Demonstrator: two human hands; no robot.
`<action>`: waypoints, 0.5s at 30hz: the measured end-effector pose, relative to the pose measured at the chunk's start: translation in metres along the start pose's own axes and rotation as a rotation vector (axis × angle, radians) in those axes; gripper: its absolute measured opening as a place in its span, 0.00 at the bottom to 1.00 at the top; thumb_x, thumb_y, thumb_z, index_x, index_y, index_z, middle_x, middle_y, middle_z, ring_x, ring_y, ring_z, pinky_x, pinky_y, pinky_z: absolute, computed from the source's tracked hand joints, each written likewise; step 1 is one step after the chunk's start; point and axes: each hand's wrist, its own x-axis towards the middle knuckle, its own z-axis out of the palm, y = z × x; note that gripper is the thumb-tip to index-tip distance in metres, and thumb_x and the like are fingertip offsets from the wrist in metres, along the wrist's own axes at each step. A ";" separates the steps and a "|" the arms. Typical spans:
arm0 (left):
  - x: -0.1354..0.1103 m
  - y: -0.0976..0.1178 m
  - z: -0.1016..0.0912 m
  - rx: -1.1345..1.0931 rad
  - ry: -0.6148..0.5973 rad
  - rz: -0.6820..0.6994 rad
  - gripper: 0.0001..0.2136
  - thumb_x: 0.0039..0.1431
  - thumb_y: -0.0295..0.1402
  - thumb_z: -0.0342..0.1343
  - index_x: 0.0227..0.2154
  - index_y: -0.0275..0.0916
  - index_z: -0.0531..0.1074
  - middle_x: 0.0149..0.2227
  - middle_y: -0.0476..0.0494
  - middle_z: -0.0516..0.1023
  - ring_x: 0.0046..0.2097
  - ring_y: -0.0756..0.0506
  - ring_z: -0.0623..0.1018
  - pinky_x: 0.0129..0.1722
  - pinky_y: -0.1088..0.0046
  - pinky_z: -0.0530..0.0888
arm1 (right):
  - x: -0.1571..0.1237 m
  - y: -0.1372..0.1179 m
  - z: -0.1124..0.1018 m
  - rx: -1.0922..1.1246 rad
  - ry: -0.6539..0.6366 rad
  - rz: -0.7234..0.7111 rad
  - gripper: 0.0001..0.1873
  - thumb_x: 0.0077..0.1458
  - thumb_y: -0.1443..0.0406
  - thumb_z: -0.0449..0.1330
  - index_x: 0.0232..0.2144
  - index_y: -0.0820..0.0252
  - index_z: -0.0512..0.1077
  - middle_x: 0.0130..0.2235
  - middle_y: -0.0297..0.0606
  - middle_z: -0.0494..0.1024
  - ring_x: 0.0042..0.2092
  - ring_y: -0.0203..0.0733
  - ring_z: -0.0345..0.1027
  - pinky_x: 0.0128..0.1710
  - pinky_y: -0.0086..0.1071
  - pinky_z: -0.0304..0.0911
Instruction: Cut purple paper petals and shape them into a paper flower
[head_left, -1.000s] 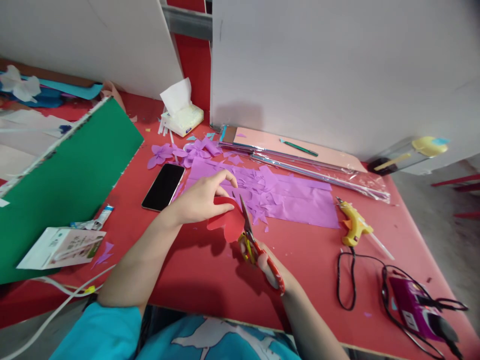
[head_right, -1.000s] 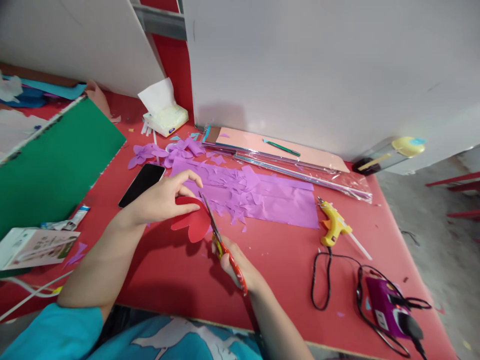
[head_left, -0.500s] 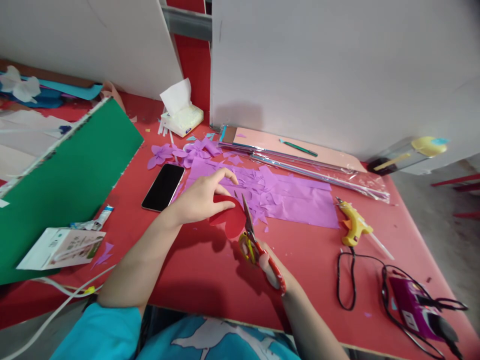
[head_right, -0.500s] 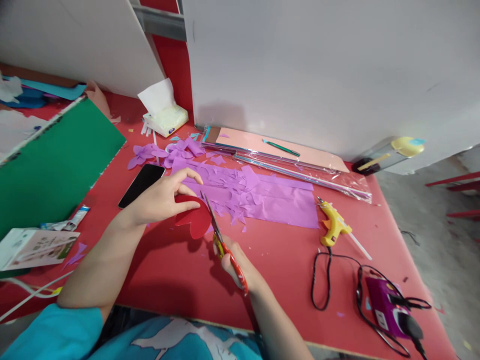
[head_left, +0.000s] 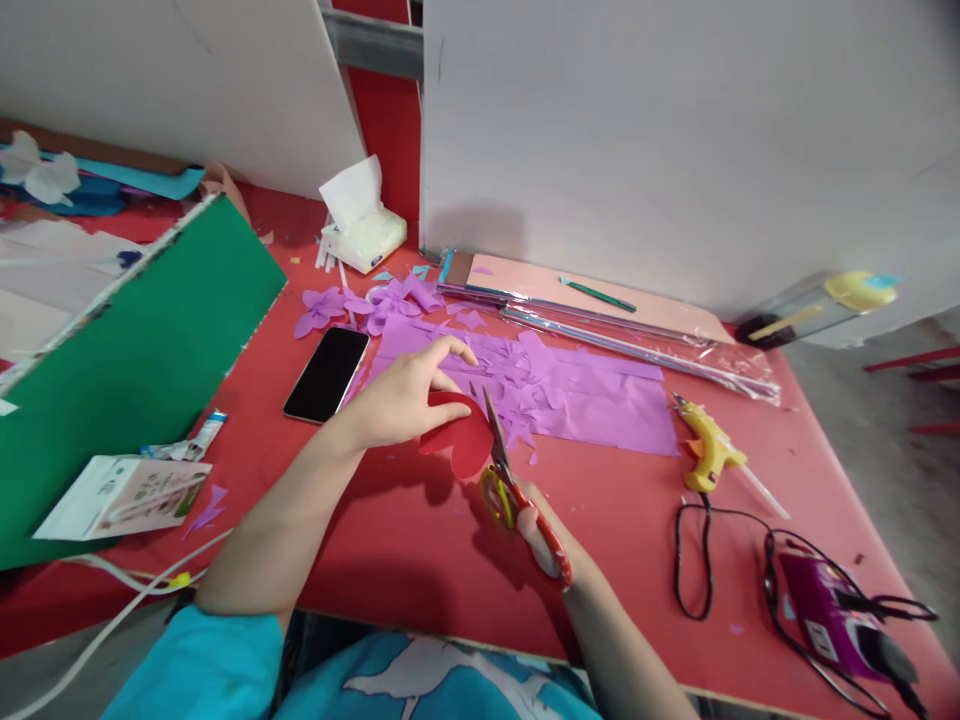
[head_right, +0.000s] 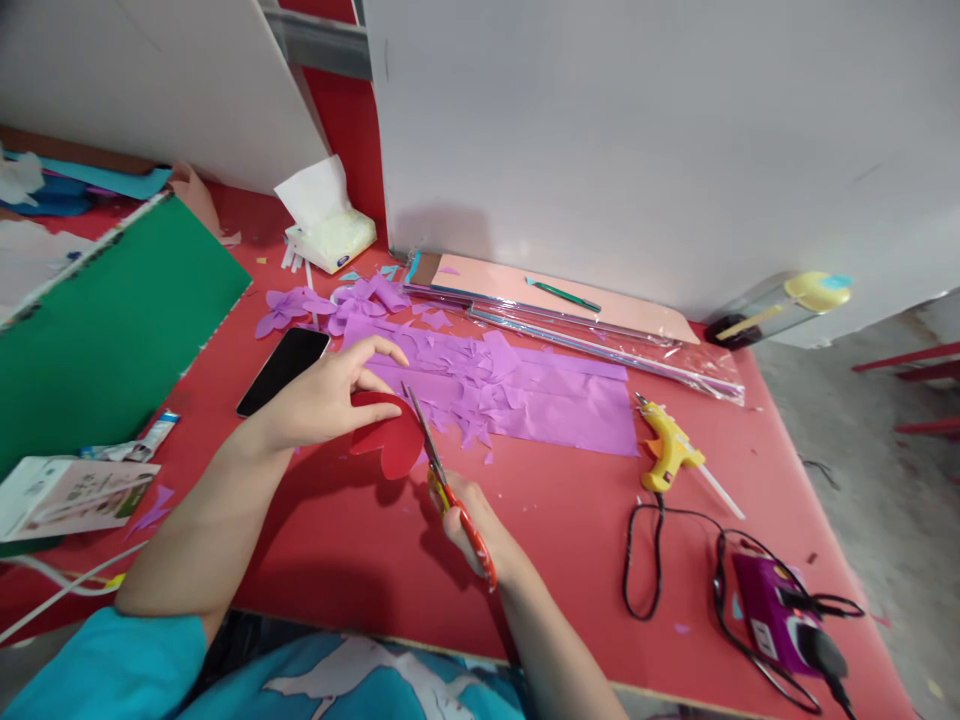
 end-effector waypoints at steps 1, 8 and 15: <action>0.000 0.000 0.000 -0.002 0.001 0.001 0.17 0.49 0.32 0.56 0.42 0.42 0.60 0.28 0.53 0.78 0.23 0.51 0.76 0.28 0.76 0.69 | 0.000 0.000 0.000 -0.006 -0.005 -0.025 0.34 0.44 0.35 0.36 0.23 0.58 0.57 0.26 0.34 0.56 0.27 0.37 0.47 0.24 0.32 0.47; -0.001 0.000 0.001 0.002 0.007 -0.002 0.17 0.49 0.31 0.55 0.42 0.43 0.60 0.29 0.53 0.78 0.23 0.52 0.76 0.29 0.77 0.69 | 0.001 -0.001 0.000 -0.060 -0.019 -0.079 0.33 0.47 0.36 0.32 0.21 0.58 0.54 0.23 0.32 0.54 0.25 0.34 0.43 0.23 0.31 0.44; 0.000 0.000 0.001 0.024 0.005 -0.003 0.17 0.48 0.32 0.55 0.42 0.42 0.60 0.29 0.52 0.77 0.26 0.50 0.77 0.32 0.75 0.69 | 0.002 -0.002 0.002 -0.059 0.000 -0.083 0.32 0.47 0.36 0.34 0.20 0.58 0.52 0.22 0.30 0.53 0.24 0.33 0.43 0.22 0.30 0.43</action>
